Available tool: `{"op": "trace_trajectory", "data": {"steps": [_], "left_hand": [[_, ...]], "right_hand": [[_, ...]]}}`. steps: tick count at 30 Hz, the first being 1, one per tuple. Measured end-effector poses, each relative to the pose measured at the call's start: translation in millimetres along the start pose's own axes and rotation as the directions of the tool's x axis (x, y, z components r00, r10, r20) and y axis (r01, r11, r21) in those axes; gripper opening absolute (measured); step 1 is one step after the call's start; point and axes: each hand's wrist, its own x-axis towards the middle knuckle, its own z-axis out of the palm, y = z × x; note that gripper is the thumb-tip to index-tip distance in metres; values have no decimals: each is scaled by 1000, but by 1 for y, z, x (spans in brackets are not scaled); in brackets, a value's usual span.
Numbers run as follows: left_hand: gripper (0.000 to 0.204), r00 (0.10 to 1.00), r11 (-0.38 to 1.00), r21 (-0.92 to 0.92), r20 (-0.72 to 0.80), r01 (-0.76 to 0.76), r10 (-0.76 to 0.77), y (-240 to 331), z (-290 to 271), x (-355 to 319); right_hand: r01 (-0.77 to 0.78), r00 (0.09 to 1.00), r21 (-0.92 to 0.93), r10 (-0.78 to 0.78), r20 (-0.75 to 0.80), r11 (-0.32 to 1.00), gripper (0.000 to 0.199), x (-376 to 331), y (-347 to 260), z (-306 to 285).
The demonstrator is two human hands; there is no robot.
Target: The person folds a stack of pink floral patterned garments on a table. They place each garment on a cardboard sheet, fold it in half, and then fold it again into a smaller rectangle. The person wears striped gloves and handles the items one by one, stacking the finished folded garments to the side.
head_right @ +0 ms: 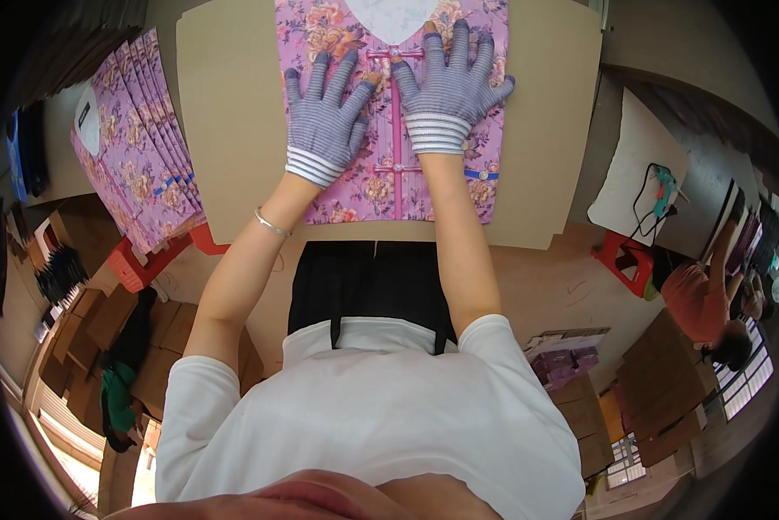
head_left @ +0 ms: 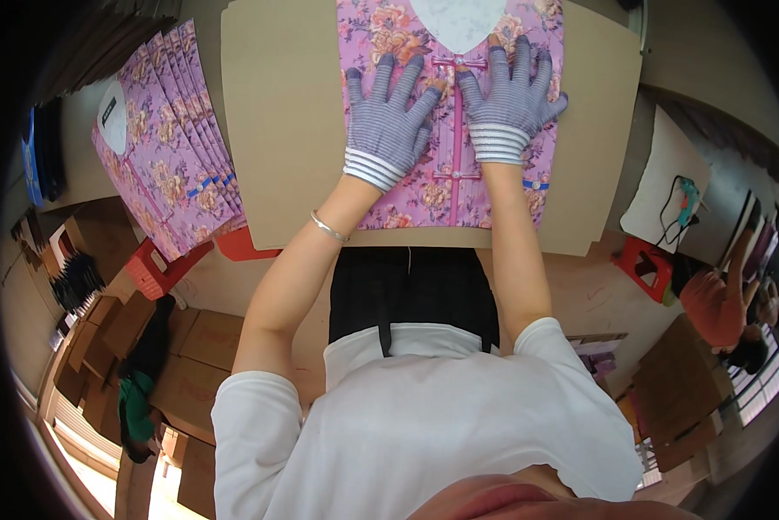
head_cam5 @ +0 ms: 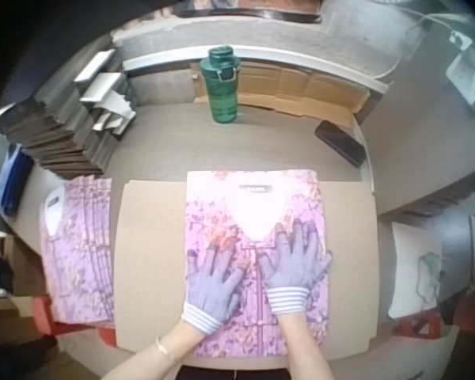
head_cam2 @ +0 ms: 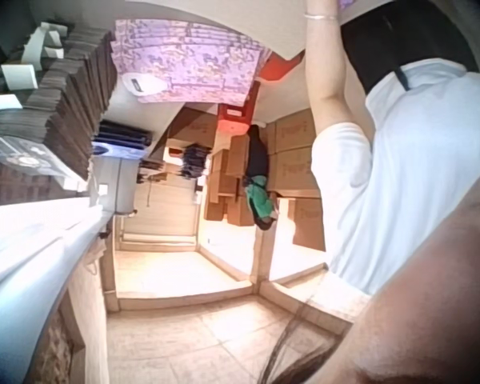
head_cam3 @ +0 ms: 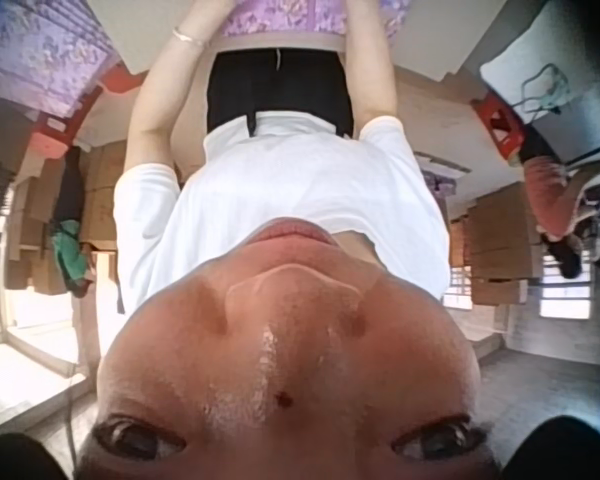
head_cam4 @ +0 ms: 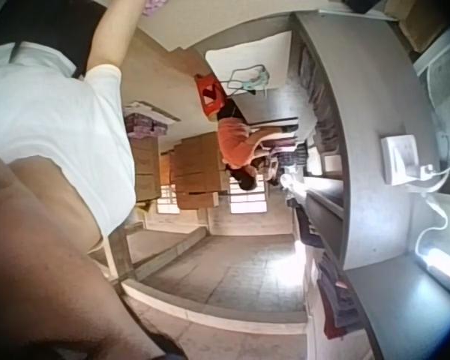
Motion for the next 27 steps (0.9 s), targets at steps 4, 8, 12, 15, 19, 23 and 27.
{"op": "trace_trajectory", "data": {"steps": [4, 8, 12, 15, 19, 23, 27], "left_hand": [[47, 1000, 1000, -29, -6, -11, 11, -1, 0, 0], [50, 992, 991, -54, -3, -122, 122, 0, -1, 0], [53, 989, 989, -35, 26, -142, 143, -2, 3, 1], [52, 992, 993, -30, 55, -115, 117, 4, -4, -1], [52, 990, 993, -25, 71, -118, 120, -2, -4, 1], [52, 989, 991, -59, 73, -121, 125, 3, -5, 1], [51, 993, 993, -59, 65, -99, 103, 0, -3, -5]], "right_hand": [[-5, 1000, 17, 5, -18, 1000, 60, -1, 1, 3], [-7, 999, 15, 7, -36, 1000, 62, 0, 2, 7], [62, 994, -27, -64, -93, 998, 54, 0, 3, 1], [228, 961, 117, -243, 135, 967, 63, -21, 29, -23], [485, 746, 344, -586, 317, 804, 59, -94, 85, -50], [650, 683, 315, -713, 159, 692, 57, -40, 91, -26], [673, 726, 268, -685, -60, 689, 63, 121, 72, 24]]}}
